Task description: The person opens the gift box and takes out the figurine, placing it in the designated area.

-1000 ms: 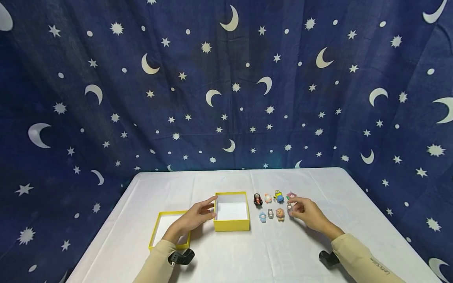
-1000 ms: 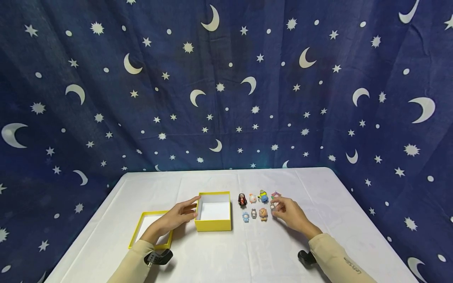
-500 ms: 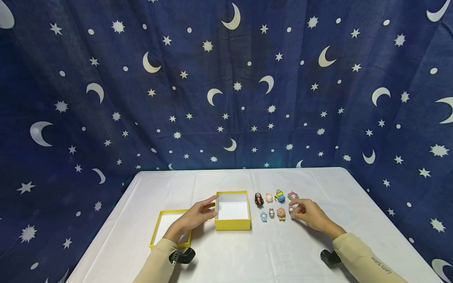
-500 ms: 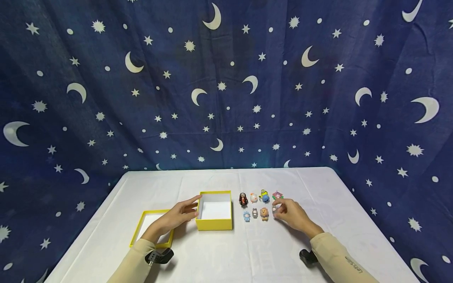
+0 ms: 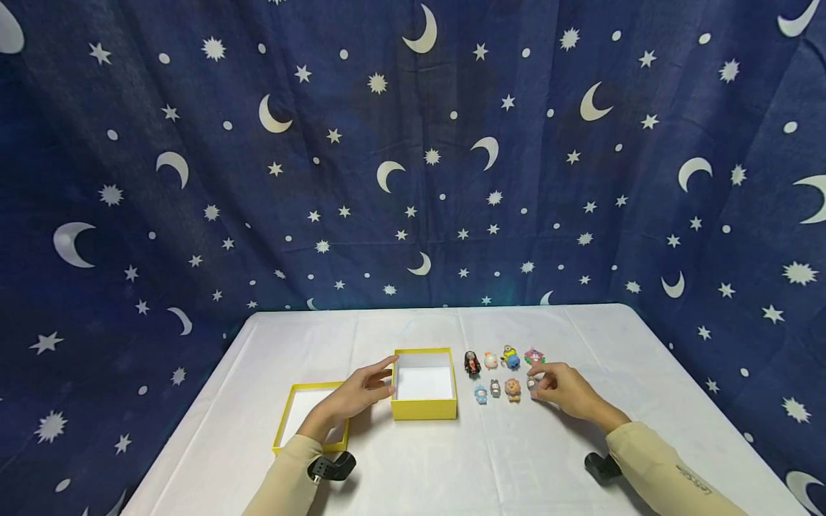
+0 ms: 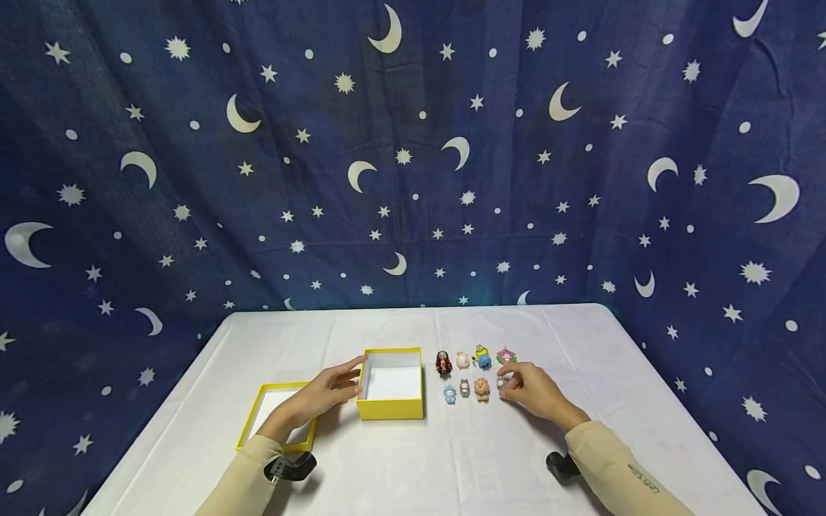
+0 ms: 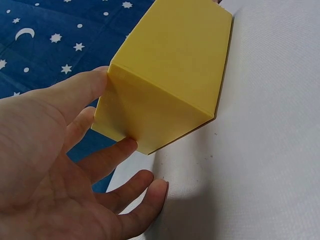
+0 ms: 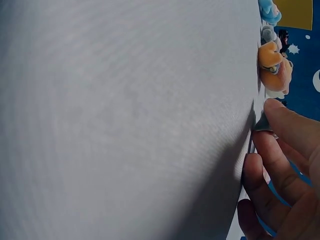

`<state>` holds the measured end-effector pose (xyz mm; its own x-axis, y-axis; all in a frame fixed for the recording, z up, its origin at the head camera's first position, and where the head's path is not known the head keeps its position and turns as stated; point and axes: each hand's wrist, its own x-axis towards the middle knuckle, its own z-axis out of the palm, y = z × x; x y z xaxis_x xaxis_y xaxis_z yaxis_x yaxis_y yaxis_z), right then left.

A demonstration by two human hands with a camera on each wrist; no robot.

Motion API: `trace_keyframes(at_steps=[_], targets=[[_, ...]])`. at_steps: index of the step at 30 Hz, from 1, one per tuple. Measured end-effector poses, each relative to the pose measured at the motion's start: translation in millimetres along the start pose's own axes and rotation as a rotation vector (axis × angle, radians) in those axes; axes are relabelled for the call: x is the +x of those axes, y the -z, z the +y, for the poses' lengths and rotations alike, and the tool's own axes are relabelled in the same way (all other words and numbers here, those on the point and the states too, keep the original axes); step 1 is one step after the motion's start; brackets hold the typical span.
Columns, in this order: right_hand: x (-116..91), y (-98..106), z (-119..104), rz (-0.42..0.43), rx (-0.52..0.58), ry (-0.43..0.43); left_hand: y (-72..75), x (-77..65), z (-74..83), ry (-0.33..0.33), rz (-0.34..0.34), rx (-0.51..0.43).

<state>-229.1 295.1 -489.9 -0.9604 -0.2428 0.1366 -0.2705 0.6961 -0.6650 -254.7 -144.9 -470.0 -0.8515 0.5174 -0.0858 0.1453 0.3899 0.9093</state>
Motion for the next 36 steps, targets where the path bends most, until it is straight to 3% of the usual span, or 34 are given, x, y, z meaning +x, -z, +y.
trace_keyframes(at_steps=[36], targets=[[0.6, -0.5, -2.0, -0.034, -0.019, -0.039, 0.6, -0.1, -2.1, -0.016, -0.019, -0.010]])
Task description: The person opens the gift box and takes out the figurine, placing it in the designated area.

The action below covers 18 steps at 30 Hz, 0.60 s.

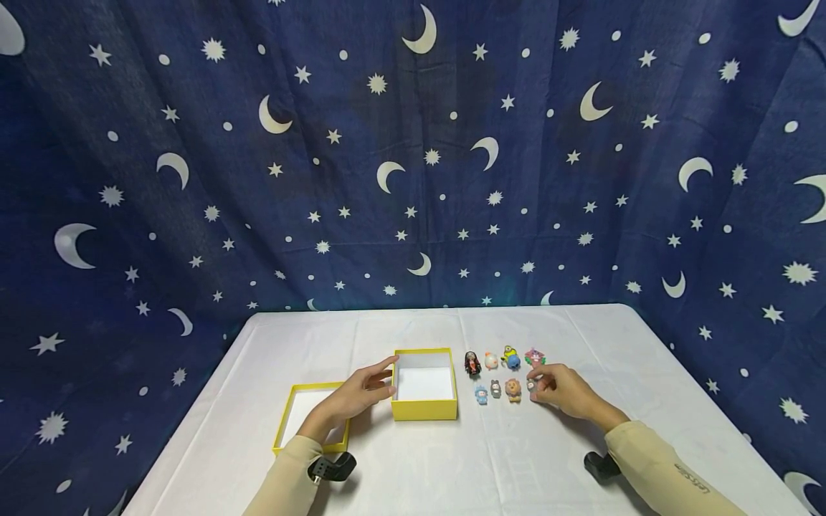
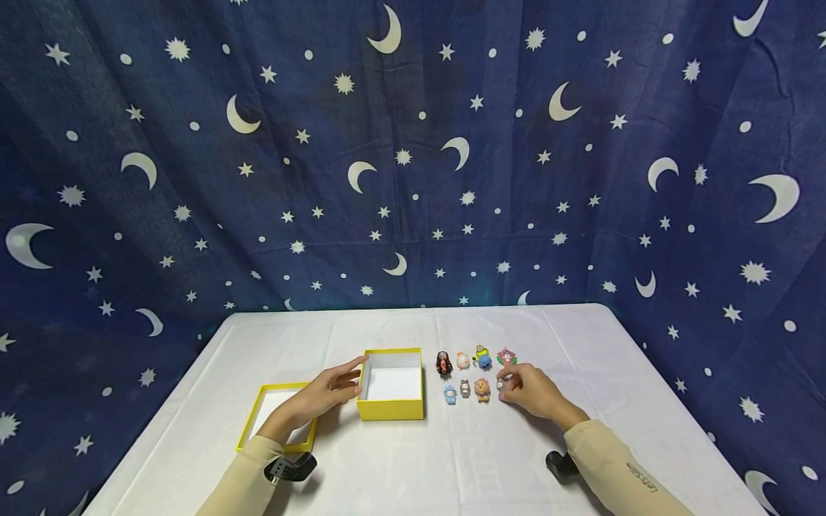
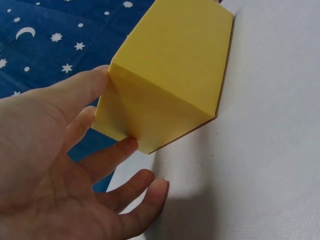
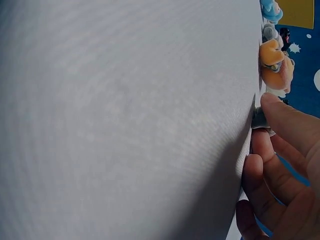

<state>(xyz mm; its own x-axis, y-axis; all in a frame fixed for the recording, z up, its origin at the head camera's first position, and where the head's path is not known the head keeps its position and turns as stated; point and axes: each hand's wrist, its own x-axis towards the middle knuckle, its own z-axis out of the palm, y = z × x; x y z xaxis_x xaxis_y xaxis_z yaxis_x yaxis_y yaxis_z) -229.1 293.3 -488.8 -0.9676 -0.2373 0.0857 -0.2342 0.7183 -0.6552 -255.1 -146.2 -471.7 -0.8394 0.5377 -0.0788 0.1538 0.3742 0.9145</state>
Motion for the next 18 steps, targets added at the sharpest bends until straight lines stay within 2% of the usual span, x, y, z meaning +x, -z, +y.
trace_keyframes(at_steps=[6, 18], targets=[[0.1, 0.0, -0.1, -0.006, 0.005, 0.002, -0.1, -0.2, 0.3, 0.002, 0.001, 0.003], [2.7, 5.0, 5.0, -0.052, 0.034, 0.080, -0.4, -0.4, 0.5, -0.006, -0.013, -0.002]])
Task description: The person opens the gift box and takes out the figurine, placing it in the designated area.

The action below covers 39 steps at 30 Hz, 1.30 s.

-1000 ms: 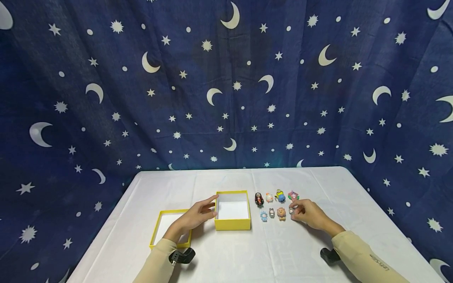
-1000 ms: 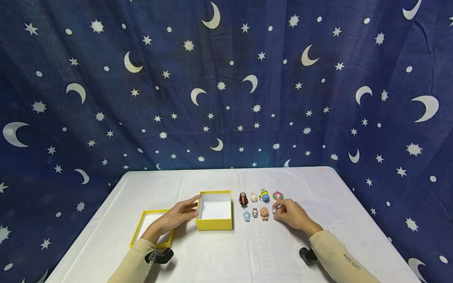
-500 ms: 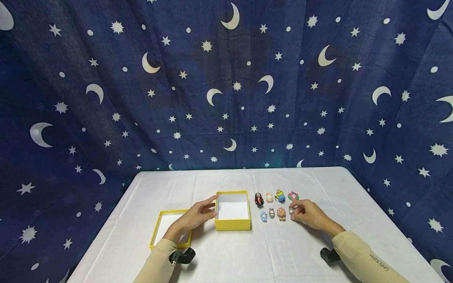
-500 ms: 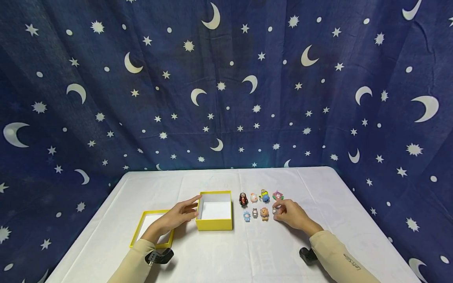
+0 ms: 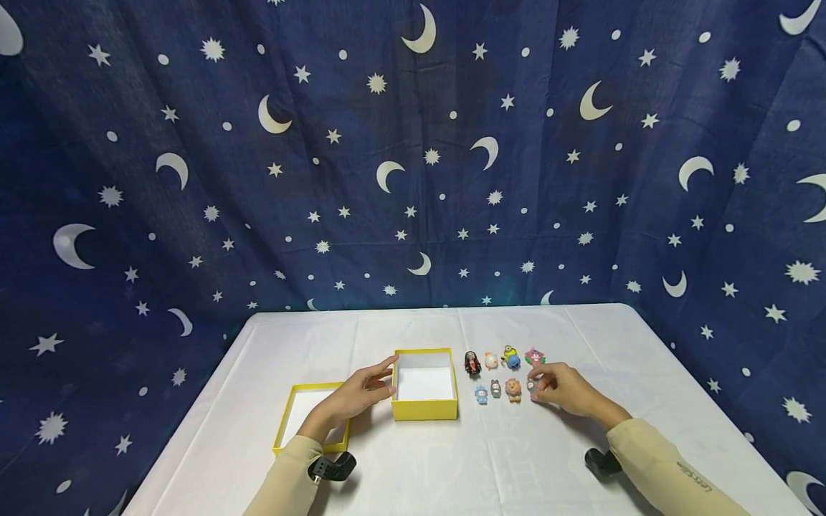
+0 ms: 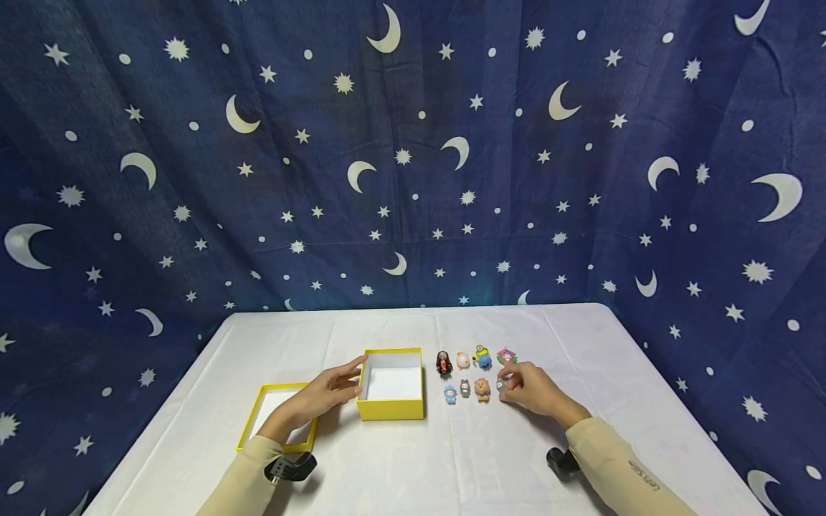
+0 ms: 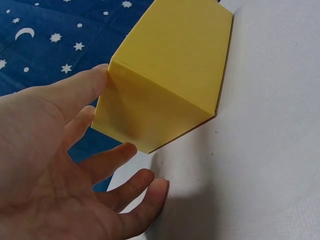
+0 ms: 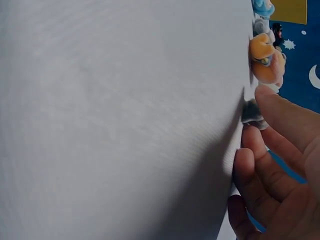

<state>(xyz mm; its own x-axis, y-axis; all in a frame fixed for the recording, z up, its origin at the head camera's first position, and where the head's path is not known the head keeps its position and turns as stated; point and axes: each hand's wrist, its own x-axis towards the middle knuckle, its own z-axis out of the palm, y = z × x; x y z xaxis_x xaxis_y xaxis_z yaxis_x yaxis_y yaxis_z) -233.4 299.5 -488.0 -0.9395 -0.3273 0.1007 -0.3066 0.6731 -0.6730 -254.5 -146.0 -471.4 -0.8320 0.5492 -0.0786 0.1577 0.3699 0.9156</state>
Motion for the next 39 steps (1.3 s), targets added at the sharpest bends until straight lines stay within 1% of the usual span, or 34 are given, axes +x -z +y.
trace_keyframes(at_steps=[3, 9, 14, 17, 22, 25, 27, 29, 33, 36, 39], targets=[[0.2, 3.4, -1.8, -0.022, 0.014, 0.004, 0.1, -1.3, -0.1, 0.001, 0.004, 0.008], [-0.6, 12.9, -3.9, -0.054, 0.045, 0.005, -1.4, -3.6, 0.1, 0.025, 0.022, 0.026], [0.5, 18.7, -2.8, -0.036, 0.007, 0.002, -3.4, -3.4, 0.2, 0.036, 0.029, 0.024], [1.8, 21.0, -4.0, -0.032, 0.033, -0.004, -4.4, -3.1, 0.7, 0.045, 0.032, 0.033], [4.3, 23.2, -9.0, -0.020, 0.095, 0.040, -6.6, -1.5, 0.8, 0.052, 0.046, 0.026], [6.8, 22.7, -10.4, -0.009, 0.113, 0.071, -7.1, -1.0, 0.7, 0.057, 0.053, -0.008], [8.9, 21.4, -10.5, 0.009, 0.108, 0.085, -6.8, -1.2, 1.5, 0.048, 0.061, -0.012], [11.1, 19.5, -11.0, 0.028, 0.092, 0.083, -5.9, -1.3, 2.7, 0.042, 0.077, -0.007], [15.8, 15.1, -14.5, 0.067, 0.060, 0.048, -3.1, -1.1, 7.0, 0.037, 0.122, 0.030], [19.4, 12.9, -19.7, 0.081, 0.062, 0.041, -1.4, 0.1, 9.1, 0.033, 0.151, 0.043], [22.2, 12.2, -24.6, 0.091, 0.073, 0.056, -1.4, 1.3, 10.1, 0.014, 0.184, 0.046]])
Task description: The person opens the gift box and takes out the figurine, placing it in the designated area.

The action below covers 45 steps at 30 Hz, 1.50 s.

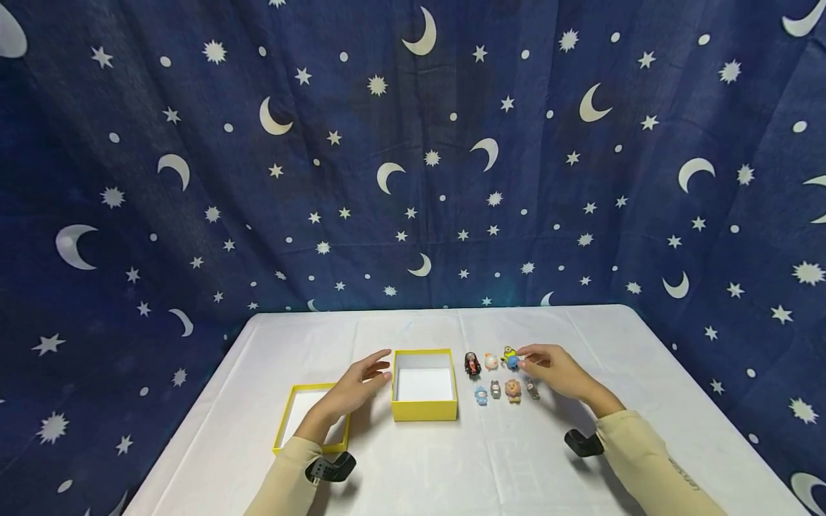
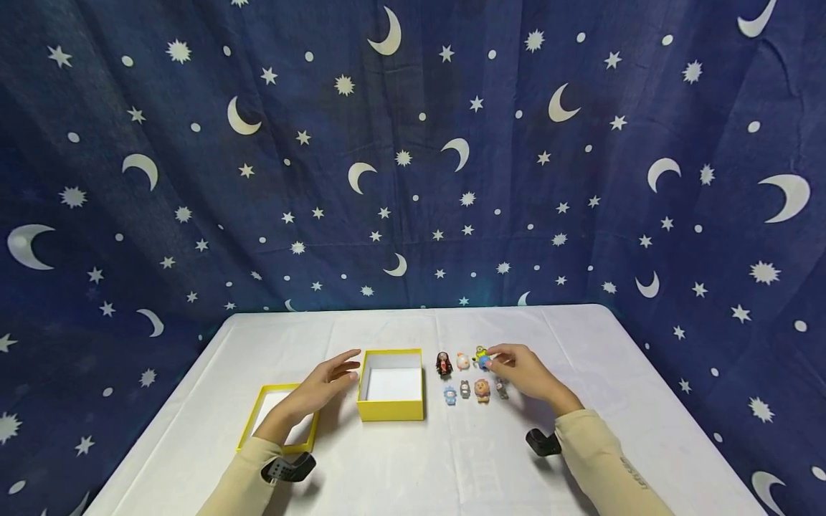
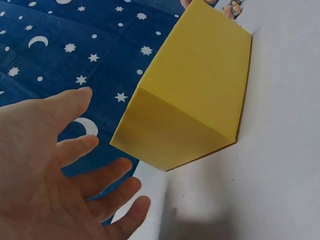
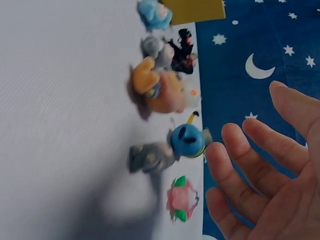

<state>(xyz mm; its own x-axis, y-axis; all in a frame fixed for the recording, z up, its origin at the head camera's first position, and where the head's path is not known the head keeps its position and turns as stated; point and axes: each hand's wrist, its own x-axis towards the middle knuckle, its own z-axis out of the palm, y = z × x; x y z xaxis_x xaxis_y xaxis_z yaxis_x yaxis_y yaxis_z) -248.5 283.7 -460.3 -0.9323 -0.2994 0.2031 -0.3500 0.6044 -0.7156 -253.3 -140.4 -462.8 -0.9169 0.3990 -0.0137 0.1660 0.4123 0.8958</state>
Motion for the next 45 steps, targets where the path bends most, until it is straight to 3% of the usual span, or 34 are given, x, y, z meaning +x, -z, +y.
trace_keyframes(at_steps=[13, 26, 32, 45], targets=[[16.1, -19.0, -19.1, 0.020, 0.098, -0.008, -4.2, 7.7, 1.7, -0.080, 0.192, -0.098], [28.3, -35.1, -36.6, 0.016, 0.127, -0.024, 1.2, 12.8, 17.2, -0.081, 0.310, -0.100], [33.8, -38.3, -38.0, 0.039, 0.138, -0.004, 2.2, 14.5, 11.9, -0.081, 0.328, -0.101], [33.7, -39.7, -44.2, 0.072, 0.239, 0.021, 6.0, 7.7, 13.6, -0.096, 0.277, -0.112]])
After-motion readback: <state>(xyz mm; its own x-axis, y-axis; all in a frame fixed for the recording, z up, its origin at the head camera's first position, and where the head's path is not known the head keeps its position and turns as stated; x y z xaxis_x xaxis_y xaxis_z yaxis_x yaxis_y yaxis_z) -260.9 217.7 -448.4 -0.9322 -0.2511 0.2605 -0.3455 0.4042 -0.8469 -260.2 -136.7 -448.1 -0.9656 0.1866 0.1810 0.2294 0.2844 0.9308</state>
